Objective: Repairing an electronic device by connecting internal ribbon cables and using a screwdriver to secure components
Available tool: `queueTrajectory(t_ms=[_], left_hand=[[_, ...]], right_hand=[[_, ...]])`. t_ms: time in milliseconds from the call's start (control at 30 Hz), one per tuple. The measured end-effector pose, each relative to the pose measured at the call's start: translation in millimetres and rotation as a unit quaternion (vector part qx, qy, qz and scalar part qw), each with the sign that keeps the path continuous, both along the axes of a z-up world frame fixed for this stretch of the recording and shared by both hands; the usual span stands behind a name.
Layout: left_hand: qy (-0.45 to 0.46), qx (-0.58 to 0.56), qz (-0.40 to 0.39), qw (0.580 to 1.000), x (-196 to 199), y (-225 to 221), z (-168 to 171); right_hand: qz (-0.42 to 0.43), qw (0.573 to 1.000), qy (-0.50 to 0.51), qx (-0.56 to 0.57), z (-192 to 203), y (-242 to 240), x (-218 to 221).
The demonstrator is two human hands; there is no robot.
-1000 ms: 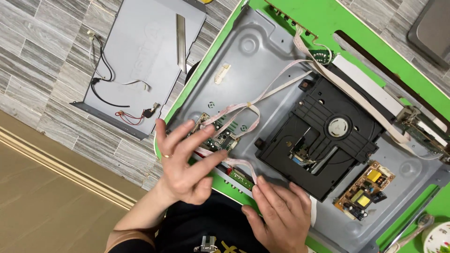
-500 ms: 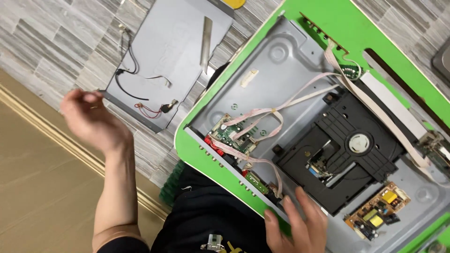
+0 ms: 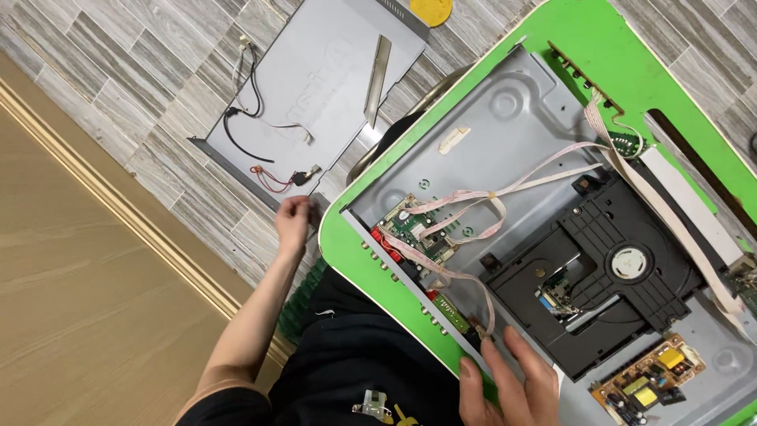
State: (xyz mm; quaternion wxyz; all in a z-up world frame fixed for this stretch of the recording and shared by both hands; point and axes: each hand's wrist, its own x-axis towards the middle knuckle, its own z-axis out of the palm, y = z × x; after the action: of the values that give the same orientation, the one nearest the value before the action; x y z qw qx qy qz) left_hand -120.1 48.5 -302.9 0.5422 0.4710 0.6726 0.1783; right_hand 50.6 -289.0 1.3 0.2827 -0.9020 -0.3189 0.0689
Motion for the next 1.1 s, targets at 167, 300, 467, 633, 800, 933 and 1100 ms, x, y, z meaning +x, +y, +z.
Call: queueTrajectory(t_ms=[167,300,467,633,800,933,1100], left_hand=[[0.075,0.084,-0.152,0.982,10.0,2.3,-11.0],[0.073,0.273,-0.180,0.942,8.1,38.5,-29.9],[0.100,0.376,-0.185,0.902,12.1,92.2,-8.4],[0.096,0.355,-0.092,0.925,1.5,152.1,-57.4],[0.115,0.220,0.071,0.966,6.6,200.8,-100.3],[0.166,0.263,0.059,0.948,16.2,210.6,-94.2],[0.231,0.342,-0.084,0.907,25.3,204.3,-75.4]], right_hand=[[0.013,1.000,0.017,-0.010,7.4,4.5,0.9],[0.020,0.998,0.051,-0.032,12.9,5.0,4.4],[-0.022,0.993,0.101,-0.051,19.1,10.8,1.2],[-0.048,0.993,0.084,-0.069,20.0,16.5,-0.7],[-0.080,0.994,0.009,-0.074,21.6,32.2,-5.3],[-0.079,0.991,0.052,-0.096,12.3,27.1,-3.1],[-0.101,0.989,0.025,-0.105,-1.9,21.6,-6.7]])
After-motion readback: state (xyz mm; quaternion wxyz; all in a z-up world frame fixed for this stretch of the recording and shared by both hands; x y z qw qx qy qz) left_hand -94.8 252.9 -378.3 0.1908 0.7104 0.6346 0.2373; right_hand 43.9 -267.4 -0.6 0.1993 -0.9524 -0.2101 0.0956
